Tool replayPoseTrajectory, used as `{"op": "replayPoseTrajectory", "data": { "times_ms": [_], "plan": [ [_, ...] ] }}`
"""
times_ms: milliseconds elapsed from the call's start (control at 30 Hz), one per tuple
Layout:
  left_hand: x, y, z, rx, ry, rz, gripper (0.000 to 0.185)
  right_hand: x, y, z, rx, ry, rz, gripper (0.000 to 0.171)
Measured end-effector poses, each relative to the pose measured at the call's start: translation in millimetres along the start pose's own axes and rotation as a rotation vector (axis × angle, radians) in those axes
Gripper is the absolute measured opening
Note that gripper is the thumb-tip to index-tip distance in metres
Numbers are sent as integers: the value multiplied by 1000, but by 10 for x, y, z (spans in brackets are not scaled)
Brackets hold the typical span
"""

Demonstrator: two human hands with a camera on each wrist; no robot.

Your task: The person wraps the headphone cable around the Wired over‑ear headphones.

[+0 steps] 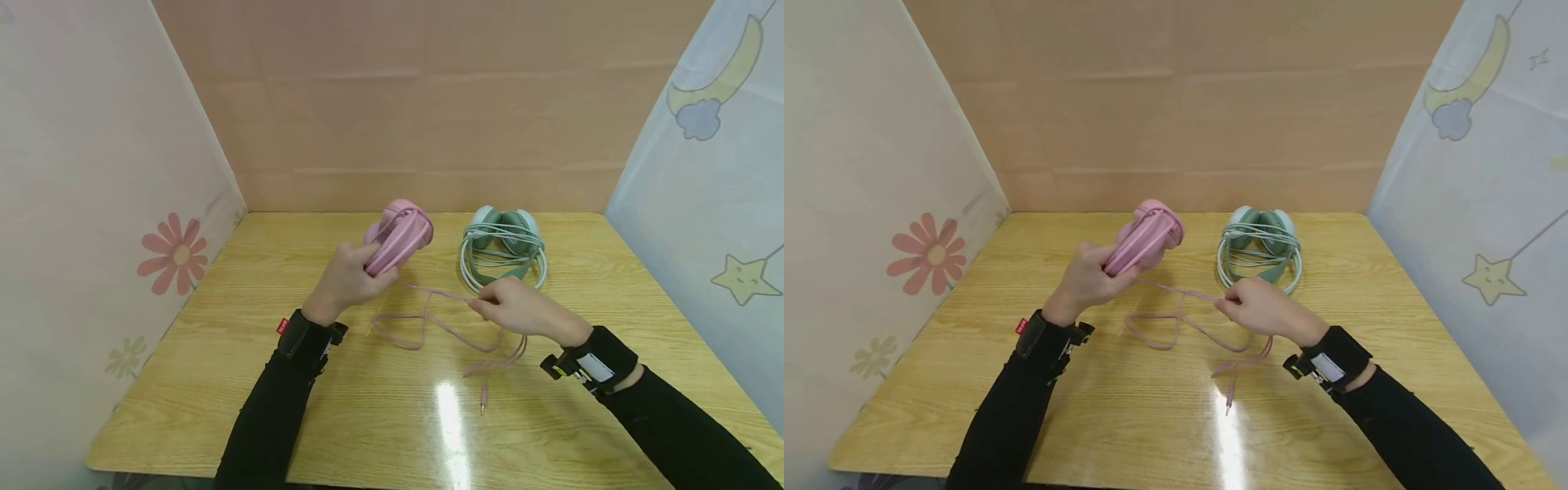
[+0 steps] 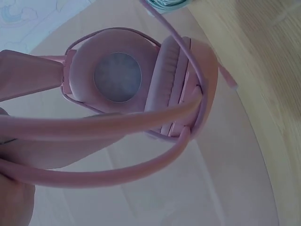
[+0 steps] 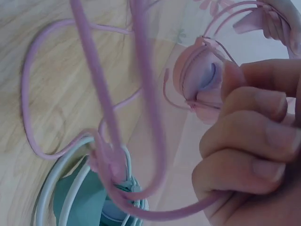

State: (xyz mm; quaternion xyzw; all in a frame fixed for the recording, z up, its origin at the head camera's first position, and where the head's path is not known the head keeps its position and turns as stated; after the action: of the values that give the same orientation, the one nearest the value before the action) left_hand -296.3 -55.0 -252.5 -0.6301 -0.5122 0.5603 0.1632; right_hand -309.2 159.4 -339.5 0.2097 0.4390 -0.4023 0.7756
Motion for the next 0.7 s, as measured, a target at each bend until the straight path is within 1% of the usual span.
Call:
{"op": "replayPoseTrajectory", "data": {
  "times_ms": [100, 200, 333, 400, 467, 600, 700],
  "plan": [
    [-1, 24, 35, -14, -15, 9, 25, -89, 11, 27, -14, -2, -32, 39],
    [26, 33, 33, -16, -16, 31, 26, -189, 14, 93, -47, 0, -79, 38],
    [65, 36, 8, -11, 11, 55, 26, -339, 29, 271, -154, 14, -155, 41],
    [74, 34, -6, -5, 22, 59, 24, -406, 42, 365, -213, 31, -182, 42],
    [76, 23, -21, -2, 31, 60, 22, -468, 55, 440, -253, 52, -195, 42],
    [54, 12, -29, -7, 34, 62, 23, -589, 77, 504, -272, 113, -204, 42],
    [20, 13, -16, -21, 41, 59, 23, -706, 102, 498, -243, 140, -212, 40]
  ]
}}
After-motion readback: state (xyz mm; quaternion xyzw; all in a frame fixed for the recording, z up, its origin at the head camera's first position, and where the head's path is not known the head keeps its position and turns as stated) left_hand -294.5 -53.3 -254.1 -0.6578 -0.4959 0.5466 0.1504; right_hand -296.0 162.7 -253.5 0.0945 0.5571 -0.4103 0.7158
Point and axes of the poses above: each hand's wrist, its own y-axis away from the middle knuckle, its own x-axis out of the palm, z = x × y, the point moved 10 cm from there along -y, towards the middle knuckle, and after that the axes turned 1 degree about -z, right-handed, at the moved point
